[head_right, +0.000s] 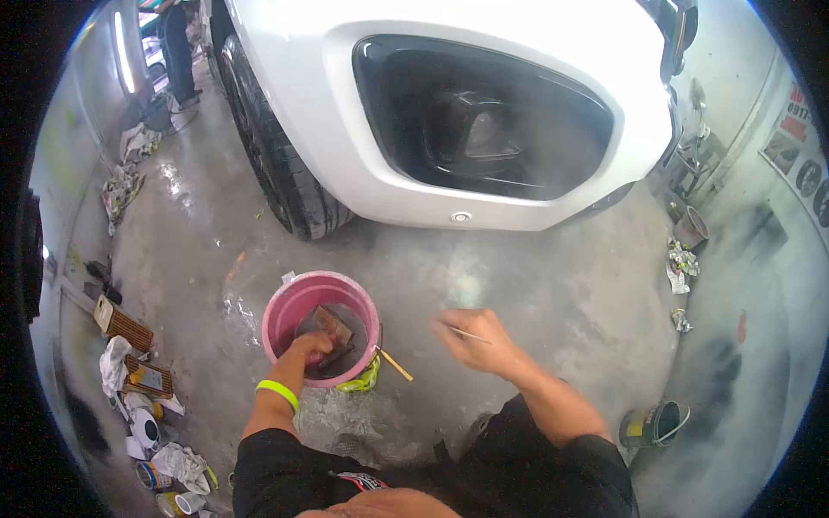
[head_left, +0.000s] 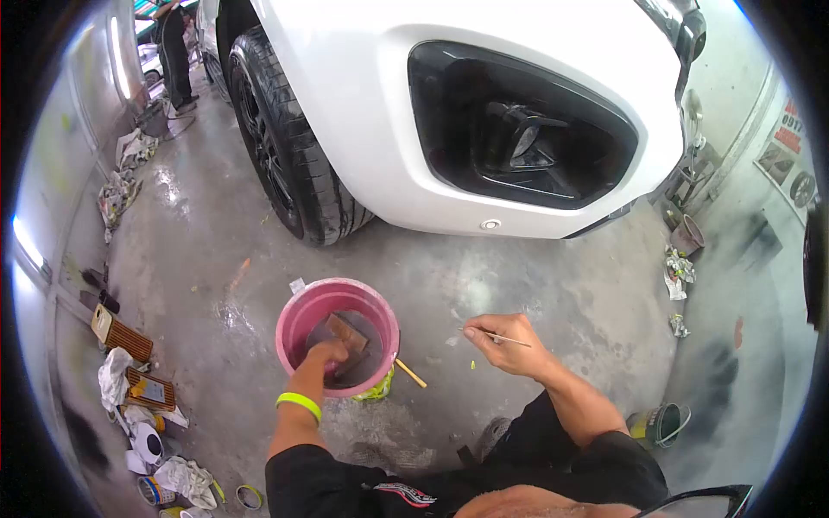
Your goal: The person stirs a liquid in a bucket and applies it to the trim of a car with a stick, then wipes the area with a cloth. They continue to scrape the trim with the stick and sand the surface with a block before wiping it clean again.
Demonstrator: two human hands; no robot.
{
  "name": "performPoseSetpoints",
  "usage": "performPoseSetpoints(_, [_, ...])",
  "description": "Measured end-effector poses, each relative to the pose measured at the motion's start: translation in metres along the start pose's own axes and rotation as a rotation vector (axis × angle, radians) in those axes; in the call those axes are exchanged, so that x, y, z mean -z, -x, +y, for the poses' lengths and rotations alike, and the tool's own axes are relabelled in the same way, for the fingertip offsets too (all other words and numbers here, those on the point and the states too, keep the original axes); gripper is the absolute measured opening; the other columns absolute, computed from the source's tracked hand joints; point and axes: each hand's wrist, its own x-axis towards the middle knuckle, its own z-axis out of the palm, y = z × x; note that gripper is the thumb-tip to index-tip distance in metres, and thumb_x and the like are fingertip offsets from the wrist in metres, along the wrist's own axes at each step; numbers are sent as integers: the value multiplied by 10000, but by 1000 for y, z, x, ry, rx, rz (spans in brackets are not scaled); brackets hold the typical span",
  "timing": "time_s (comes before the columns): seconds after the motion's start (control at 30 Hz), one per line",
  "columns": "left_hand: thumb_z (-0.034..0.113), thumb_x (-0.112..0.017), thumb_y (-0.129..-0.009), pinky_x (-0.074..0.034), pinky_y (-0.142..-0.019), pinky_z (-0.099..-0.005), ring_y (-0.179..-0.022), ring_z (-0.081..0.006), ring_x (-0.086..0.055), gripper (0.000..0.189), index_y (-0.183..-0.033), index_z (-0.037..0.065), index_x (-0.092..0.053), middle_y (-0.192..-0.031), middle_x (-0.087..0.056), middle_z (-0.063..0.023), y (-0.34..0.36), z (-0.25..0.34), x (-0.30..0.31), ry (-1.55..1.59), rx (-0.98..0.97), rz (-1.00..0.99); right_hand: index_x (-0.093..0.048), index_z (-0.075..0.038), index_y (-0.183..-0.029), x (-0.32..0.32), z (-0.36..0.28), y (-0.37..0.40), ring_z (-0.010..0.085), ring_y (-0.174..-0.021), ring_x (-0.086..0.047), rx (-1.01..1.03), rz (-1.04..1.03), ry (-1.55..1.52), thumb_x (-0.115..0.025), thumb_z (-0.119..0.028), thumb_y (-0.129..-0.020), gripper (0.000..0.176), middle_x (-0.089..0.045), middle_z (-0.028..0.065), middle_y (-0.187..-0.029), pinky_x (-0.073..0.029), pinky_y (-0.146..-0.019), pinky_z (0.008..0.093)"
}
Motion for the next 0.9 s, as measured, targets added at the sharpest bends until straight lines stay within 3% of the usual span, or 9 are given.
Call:
performPoseSetpoints(0.1, [343, -671, -864, -518, -921, -367, -1040, -245, -676, 418, -1128, 26, -741, -1161, -720, -143, 35, -17, 35, 425, -22, 77, -724, -23, -994, 7, -1, 5, 361, -718, -681, 54, 11, -32, -675, -144, -932, 144, -706, 193, -863, -538, -641, 398])
performPoseSetpoints(0.27, [298, -678, -893, -535, -841, -335, -960, -175, -678, 380, -1131, 6, -725, -1117, -726, -96, 93, 9, 99, 489, 155, 171, -715, -9, -963, 7, -2, 2, 373, -721, -679, 72, -1, -17, -677, -122, -927, 125, -700, 194, -849, -540, -642, 403])
performPoseSetpoints(0.33, [263, -690, -909, -558, -829, -354, -982, -190, -699, 361, -1192, 39, -697, -1129, -722, -69, 96, 6, 102, 1188, -317, 138, -714, -5, -958, 7, -3, 2, 376, -719, -678, 153, 41, -23, -678, -113, -923, 119, -699, 194, -847, -540, -640, 405])
performPoseSetpoints(0.43, [150, -643, -958, -563, -832, -336, -962, -170, -692, 282, -1219, 44, -664, -1097, -708, -53, 142, 29, 152, 1630, -286, 265, -711, 2, -954, 6, -6, 3, 382, -721, -678, 171, 70, -26, -684, -99, -913, 112, -700, 195, -846, -541, -641, 410])
performPoseSetpoints(0.63, [130, -629, -987, -546, -843, -303, -924, -155, -672, 236, -1179, -8, -627, -1048, -677, -45, 284, 157, 284, 1318, -1052, 922, -707, -3, -965, 8, -7, 6, 379, -713, -676, 170, 63, -48, -679, -91, -910, 108, -694, 195, -828, -545, -637, 417])
performPoseSetpoints(0.7, [108, -621, -986, -533, -833, -313, -898, -164, -660, 228, -1169, -28, -625, -1022, -680, -80, 303, 194, 325, 920, -957, 1458, -709, -13, -968, 7, -6, 6, 367, -700, -674, 230, 77, -22, -679, -89, -906, 102, -689, 191, -814, -549, -633, 416])
performPoseSetpoints(0.77, [71, -633, -964, -528, -828, -342, -906, -219, -653, 234, -1172, -36, -627, -1050, -672, -139, 314, 231, 359, 725, -856, 1746, -717, -5, -976, 9, -6, 9, 327, -677, -675, 242, 68, -2, -689, -90, -916, 108, -696, 175, -799, -539, -614, 386])
performPoseSetpoints(0.83, [170, -662, -947, -484, -937, -415, -1064, -305, -601, 348, -1232, -25, -617, -1186, -630, -179, 289, 248, 389, 365, -803, 2196, -726, 2, -985, 14, -6, 14, 287, -655, -676, 250, 63, 18, -698, -92, -925, 115, -703, 160, -783, -530, -595, 357])
performPoseSetpoints(0.9, [239, -666, -938, -430, -1003, -465, -1163, -343, -534, 422, -1266, -18, -606, -1268, -589, -186, 264, 260, 395, 166, -701, 2349, -729, 0, -982, 20, -9, 18, 285, -647, -672, 290, 66, -16, -699, -83, -922, 106, -700, 159, -781, -525, -589, 355])
